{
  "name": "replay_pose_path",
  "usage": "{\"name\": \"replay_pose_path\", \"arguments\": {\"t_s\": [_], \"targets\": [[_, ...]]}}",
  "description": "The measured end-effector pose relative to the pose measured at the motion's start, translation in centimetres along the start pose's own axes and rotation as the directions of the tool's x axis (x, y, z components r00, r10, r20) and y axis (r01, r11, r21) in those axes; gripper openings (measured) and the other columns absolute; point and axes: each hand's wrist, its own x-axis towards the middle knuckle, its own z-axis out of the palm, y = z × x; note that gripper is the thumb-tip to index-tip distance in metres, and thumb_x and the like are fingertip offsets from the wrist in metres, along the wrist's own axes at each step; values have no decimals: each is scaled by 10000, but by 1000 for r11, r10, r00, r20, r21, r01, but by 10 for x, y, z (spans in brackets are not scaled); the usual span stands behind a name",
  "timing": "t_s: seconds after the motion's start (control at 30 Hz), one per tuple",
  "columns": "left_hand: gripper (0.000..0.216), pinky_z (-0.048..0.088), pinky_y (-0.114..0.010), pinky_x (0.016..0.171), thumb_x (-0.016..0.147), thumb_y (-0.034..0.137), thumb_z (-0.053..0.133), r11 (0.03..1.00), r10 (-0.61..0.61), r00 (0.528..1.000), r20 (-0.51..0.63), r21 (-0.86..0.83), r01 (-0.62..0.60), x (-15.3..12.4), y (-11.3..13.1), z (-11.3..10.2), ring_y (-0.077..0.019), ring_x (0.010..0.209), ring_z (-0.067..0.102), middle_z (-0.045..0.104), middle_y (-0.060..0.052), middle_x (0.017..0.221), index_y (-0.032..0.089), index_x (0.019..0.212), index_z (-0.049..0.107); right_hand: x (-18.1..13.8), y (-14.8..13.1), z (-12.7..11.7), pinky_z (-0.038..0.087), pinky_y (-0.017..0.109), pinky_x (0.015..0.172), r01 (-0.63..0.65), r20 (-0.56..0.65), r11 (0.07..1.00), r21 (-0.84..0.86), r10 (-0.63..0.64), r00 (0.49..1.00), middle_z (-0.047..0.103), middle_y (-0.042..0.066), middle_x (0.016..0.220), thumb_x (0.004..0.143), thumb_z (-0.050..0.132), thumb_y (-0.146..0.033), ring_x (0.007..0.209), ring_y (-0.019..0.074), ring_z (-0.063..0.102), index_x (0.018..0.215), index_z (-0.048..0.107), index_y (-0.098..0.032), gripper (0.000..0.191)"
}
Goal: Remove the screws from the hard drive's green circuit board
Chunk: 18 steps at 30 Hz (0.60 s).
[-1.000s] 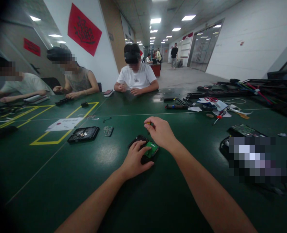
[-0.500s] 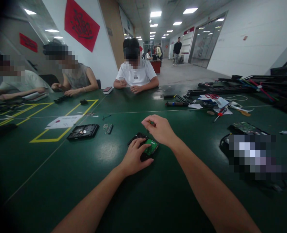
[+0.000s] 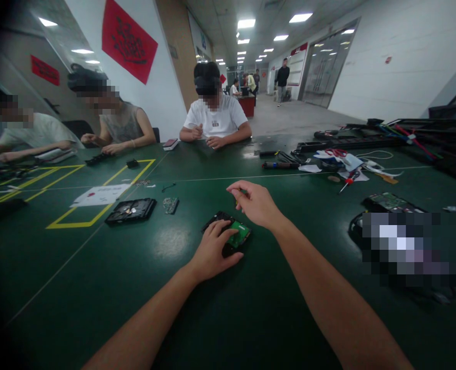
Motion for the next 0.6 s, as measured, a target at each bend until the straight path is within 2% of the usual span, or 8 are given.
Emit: {"name": "replay_pose_path", "arguments": {"t_s": [0.1, 0.2, 0.3, 0.4, 0.6], "targets": [[663, 330, -583, 1208, 805, 498, 793, 1000, -10, 1000, -3, 0, 10, 0, 1, 0, -380, 1442, 378, 467, -123, 1527, 241, 1381, 587, 0, 0, 0, 496, 267, 586, 21, -10, 999, -24, -21, 1000, 736, 48, 926, 997, 546, -419, 632, 131, 615, 1077, 724, -221, 277], [656, 335, -593, 1203, 812, 492, 788, 1000, -15, 1000, 4, -4, 15, 1, 3, -2, -385, 1444, 376, 469, -121, 1528, 246, 1384, 583, 1, 5, 3, 509, 275, 582, 7, -31, 999, 34, -6, 1000, 747, 64, 1036, 980, 579, -466, 600, 116, 596, 1091, 664, -215, 288], [661, 335, -600, 1201, 818, 496, 782, 1000, -8, 1000, 13, -4, 8, 1, 3, -4, -388, 1445, 374, 455, -118, 1542, 256, 1399, 578, 1, 9, 6, 485, 270, 542, -56, -91, 998, 21, 58, 994, 728, 38, 886, 929, 647, -527, 559, 123, 595, 1040, 611, -214, 334], [667, 335, -609, 1200, 815, 500, 783, 1000, -7, 1000, 14, 0, 7, 1, 3, -4, -391, 1449, 372, 447, -113, 1550, 265, 1405, 578, 0, 5, 7, 472, 268, 535, -53, -104, 998, -15, 51, 993, 694, 18, 816, 912, 663, -540, 565, 129, 598, 988, 623, -214, 336], [650, 329, -592, 1210, 808, 503, 786, 1000, -1, 1000, 5, 12, 1, 1, 2, -2, -387, 1441, 386, 463, -124, 1535, 245, 1377, 604, -4, -13, 9, 460, 285, 569, 2, 11, 998, -62, -1, 1000, 706, 21, 825, 984, 556, -401, 564, 127, 575, 1091, 732, -215, 278]]}}
